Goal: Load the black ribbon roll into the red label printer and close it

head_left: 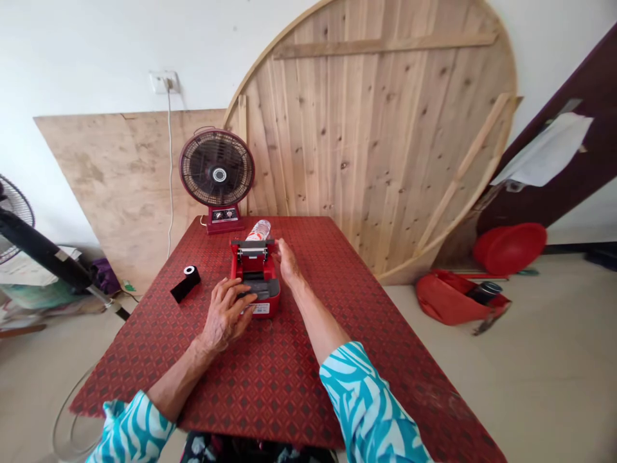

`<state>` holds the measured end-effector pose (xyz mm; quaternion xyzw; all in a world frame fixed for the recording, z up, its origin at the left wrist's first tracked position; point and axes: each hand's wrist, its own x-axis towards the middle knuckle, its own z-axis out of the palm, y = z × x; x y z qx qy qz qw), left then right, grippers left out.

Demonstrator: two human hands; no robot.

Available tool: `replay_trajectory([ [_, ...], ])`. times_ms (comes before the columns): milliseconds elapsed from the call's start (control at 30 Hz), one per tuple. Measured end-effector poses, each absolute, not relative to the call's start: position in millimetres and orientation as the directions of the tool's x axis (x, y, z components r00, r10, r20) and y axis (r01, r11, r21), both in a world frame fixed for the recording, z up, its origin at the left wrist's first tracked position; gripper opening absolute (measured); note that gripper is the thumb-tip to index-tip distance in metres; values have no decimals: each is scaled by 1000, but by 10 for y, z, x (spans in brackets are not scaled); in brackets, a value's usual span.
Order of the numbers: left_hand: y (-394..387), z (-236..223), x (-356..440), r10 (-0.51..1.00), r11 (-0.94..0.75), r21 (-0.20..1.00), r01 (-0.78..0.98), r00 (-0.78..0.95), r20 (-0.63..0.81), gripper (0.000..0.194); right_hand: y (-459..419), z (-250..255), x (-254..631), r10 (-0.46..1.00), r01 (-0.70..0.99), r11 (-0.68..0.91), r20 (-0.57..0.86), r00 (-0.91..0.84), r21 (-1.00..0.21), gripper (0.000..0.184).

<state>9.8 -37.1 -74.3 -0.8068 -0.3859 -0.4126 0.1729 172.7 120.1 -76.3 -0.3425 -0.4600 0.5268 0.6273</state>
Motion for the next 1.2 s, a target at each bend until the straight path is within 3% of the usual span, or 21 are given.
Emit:
replay_trajectory([
  [133, -392, -743, 106, 499, -643, 73, 762, 345, 795, 23, 981, -917, 1793, 971, -268, 233, 208, 118, -935, 35],
  [267, -396, -725, 83, 520, -671, 154, 726, 312, 795, 20, 776, -1024, 1777, 989, -395, 144, 120, 84, -907, 22],
  [333, -340, -707, 57, 583, -659, 327, 677, 185, 792, 20, 726, -1031, 1755, 993, -432, 116, 95, 71, -894, 22],
  [400, -229, -694, 34, 693, -578, 607, 546, -64, 718, 24, 703, -1020, 1738, 993, -436, 113, 90, 73, -893, 23],
  [467, -84, -696, 29, 807, -438, 853, 283, -293, 512, 32, 693, -1003, 1725, 995, -444, 99, 74, 73, -890, 26],
  [533, 53, -712, 47, 890, -299, 954, -8, -363, 275, 41, 686, -993, 1713, 997, -464, 71, 44, 68, -883, 31],
  [667, 202, -729, 110, 948, -151, 931, -332, -315, 41, 48, 682, -1001, 1700, 994, -462, 99, 70, 79, -882, 39],
  [833, 231, -677, 136, 951, -42, 910, -412, -297, -90, 60, 661, -1012, 1712, 990, -420, 142, 124, 70, -896, 40],
  [1200, 72, -748, 167, 965, -129, 884, -450, -262, 7, 52, 583, -1192, 1649, 987, -434, 124, 67, 145, -892, 46],
])
